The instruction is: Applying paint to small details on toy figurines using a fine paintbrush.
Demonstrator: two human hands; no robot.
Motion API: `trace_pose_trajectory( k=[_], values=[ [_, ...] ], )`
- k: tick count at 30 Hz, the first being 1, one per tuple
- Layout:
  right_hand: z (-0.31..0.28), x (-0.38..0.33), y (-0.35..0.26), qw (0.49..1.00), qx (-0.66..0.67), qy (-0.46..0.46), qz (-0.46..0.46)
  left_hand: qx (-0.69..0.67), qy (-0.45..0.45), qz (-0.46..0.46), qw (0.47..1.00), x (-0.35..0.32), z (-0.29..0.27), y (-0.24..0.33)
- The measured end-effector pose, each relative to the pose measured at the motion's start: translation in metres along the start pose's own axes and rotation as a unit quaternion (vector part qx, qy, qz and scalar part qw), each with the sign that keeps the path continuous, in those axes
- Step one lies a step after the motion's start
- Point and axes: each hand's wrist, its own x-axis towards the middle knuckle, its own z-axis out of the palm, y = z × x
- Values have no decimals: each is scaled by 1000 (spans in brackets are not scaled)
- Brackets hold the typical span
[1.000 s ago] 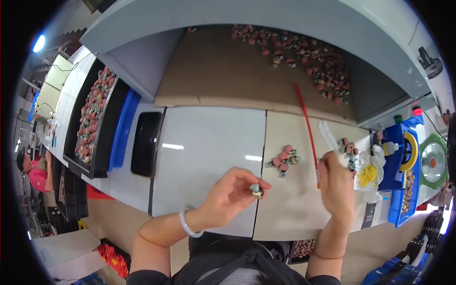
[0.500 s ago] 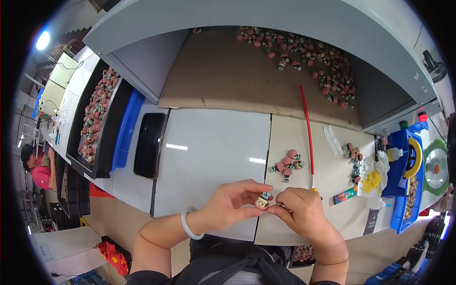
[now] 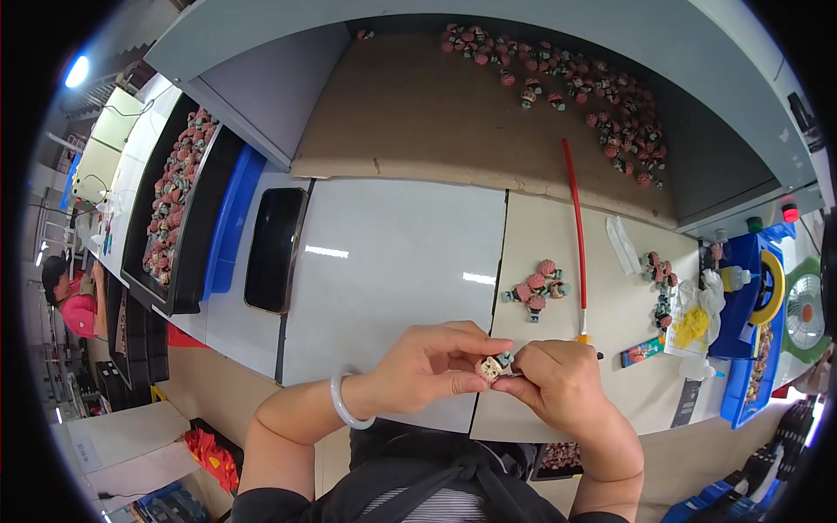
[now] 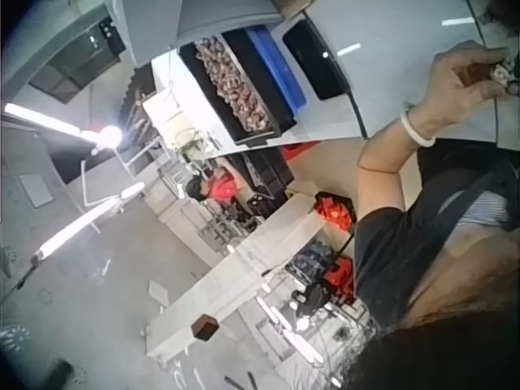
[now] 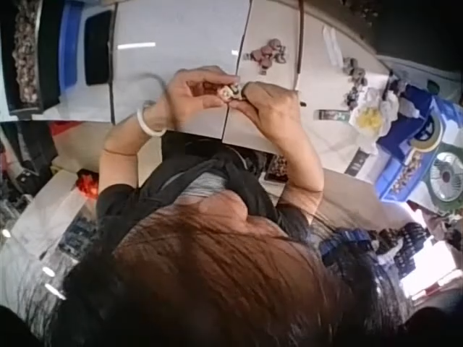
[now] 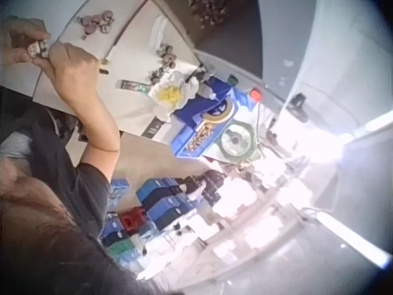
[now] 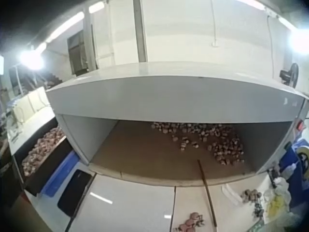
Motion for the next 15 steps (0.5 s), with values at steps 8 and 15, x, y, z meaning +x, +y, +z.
trace_pose_trajectory(
  k=[8,15],
  values=[
    [-2,0,-2,1000,-8,-18,11,-27,20,-33,999,-1,2,2],
    [-1,0,-1,1000,0,-19,15,1,16,-3,1000,1,-2,1]
  ],
)
